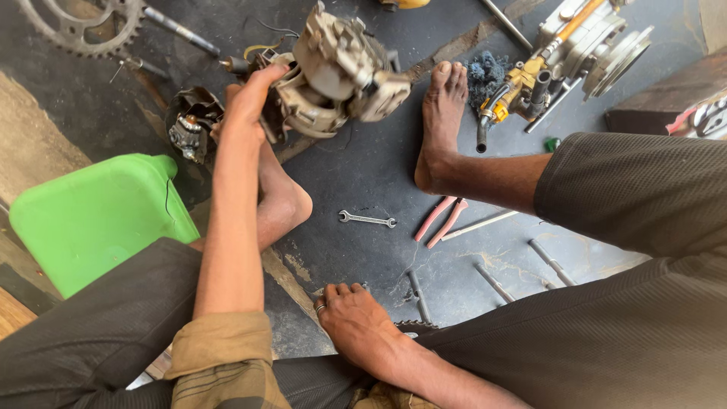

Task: The person sits on the floor and uses a wrench to tighten bolts on a small engine block. They then use a screwdriver to adjust components inside the engine and manipulate wires attached to the assembly.

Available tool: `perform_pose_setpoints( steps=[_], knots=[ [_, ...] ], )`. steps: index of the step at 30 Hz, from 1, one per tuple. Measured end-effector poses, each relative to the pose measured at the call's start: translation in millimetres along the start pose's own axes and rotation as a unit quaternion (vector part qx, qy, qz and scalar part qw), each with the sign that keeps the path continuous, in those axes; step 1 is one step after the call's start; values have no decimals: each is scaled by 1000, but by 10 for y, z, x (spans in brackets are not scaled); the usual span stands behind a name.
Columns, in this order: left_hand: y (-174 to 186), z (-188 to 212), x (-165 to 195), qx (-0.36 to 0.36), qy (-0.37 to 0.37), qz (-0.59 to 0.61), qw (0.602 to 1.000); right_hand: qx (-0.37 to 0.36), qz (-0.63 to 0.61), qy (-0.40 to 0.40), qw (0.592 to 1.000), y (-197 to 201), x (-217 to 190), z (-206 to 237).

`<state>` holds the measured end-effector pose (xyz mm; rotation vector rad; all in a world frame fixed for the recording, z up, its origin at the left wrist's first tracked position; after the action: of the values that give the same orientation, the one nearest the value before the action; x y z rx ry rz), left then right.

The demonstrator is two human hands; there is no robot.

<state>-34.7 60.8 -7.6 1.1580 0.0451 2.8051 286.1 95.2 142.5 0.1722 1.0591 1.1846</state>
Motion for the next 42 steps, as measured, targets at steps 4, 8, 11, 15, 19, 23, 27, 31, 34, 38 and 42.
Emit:
perform_pose_setpoints(
  steps=[4,8,11,15,19,23,27,31,34,38,42],
  knots=[
    [-36,-21,-18,10,-35,-3,999,-49,16,-8,999,-17,-5,-5],
    [-19,14,18,58,-73,-101,990,-28,35,0,999,2,-11,17],
    [-38,54,16,72,-43,-121,989,-33,45,1,998,-10,-14,27],
    [-51,95,52,84,-60,-136,985,-48,58,3,997,-33,-18,25],
    [-54,96,42,87,-62,-143,984,-38,67,8,997,-28,-24,36],
    [-83,76,-1,82,-44,-137,986,-24,66,11,997,-17,-43,55],
    [-121,68,-12,86,-46,-206,974,-26,70,15,997,-15,-63,60],
    [-140,59,-102,72,-26,-150,986,-42,81,11,996,-12,-64,77],
    [-136,42,-195,59,-52,-146,986,-37,89,12,995,9,-72,94],
    [-152,20,-410,75,-42,-154,984,-47,83,13,995,8,-76,101],
    [-160,80,-673,101,-49,-187,976,-7,68,16,998,2,-71,109]
  ],
)
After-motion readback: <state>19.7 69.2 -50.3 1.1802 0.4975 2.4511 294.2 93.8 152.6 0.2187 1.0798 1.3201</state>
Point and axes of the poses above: each hand's wrist, its own z-axis away from the middle knuckle, its own y-axis out of the back of the hand, x = y × z, the point moved 4 cm from there along -z, towards the middle knuckle, and after that the axes turned 7 degrees about -y, right-handed, at the moved point
